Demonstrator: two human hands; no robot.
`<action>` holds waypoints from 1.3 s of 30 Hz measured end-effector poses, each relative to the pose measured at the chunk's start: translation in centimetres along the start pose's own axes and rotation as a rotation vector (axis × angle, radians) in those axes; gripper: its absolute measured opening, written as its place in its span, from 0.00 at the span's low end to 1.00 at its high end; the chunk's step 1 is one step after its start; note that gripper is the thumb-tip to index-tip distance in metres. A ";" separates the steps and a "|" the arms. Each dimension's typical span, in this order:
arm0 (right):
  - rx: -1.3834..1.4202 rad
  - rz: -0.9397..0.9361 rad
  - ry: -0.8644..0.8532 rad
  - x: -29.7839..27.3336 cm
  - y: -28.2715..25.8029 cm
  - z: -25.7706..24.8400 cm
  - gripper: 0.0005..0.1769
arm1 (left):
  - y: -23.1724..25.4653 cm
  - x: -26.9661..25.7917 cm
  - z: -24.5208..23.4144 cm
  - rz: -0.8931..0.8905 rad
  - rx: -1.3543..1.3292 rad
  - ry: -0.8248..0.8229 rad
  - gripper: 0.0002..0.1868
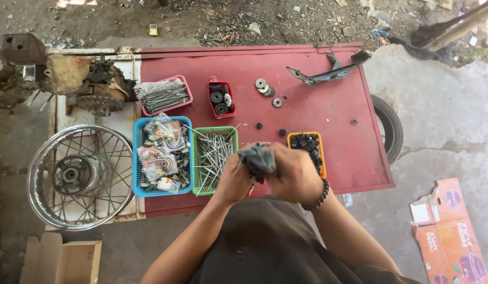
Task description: The person wipes several small metal gears with a dark cloth over a red workbench. They pick up each gear, rub it with the cloth, and place it into a red container. The workbench also holds other baskets of parts and a motorcycle wheel.
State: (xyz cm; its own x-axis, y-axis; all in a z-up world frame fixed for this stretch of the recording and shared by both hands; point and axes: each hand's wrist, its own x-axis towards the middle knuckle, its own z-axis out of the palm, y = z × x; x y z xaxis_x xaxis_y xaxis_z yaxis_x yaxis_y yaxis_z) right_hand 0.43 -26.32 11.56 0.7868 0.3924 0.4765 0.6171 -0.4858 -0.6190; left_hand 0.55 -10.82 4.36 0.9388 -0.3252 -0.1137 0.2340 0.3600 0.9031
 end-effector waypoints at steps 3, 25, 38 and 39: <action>0.056 -0.018 -0.120 -2.2 2.7 -1.5 0.07 | -1.1 0.2 0.6 0.019 -0.046 0.098 0.24; 0.327 0.357 0.085 -3.0 2.3 3.7 0.09 | -2.5 0.0 -1.4 -0.153 -0.443 0.264 0.20; -0.215 0.184 0.055 -0.9 -2.1 10.8 0.24 | 0.4 -2.4 -9.1 -0.059 -0.134 0.400 0.19; -0.253 0.185 0.105 -0.3 -2.1 10.3 0.24 | 0.6 -2.4 -9.6 -0.054 -0.129 0.373 0.19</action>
State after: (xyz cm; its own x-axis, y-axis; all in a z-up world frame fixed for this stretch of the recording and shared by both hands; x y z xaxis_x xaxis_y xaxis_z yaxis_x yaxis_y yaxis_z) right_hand -1.18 -17.33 6.28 0.8747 0.2027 0.4402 0.4363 -0.7250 -0.5330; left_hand 0.88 -1.48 1.21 0.9460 -0.0157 -0.3238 0.2936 0.4655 0.8350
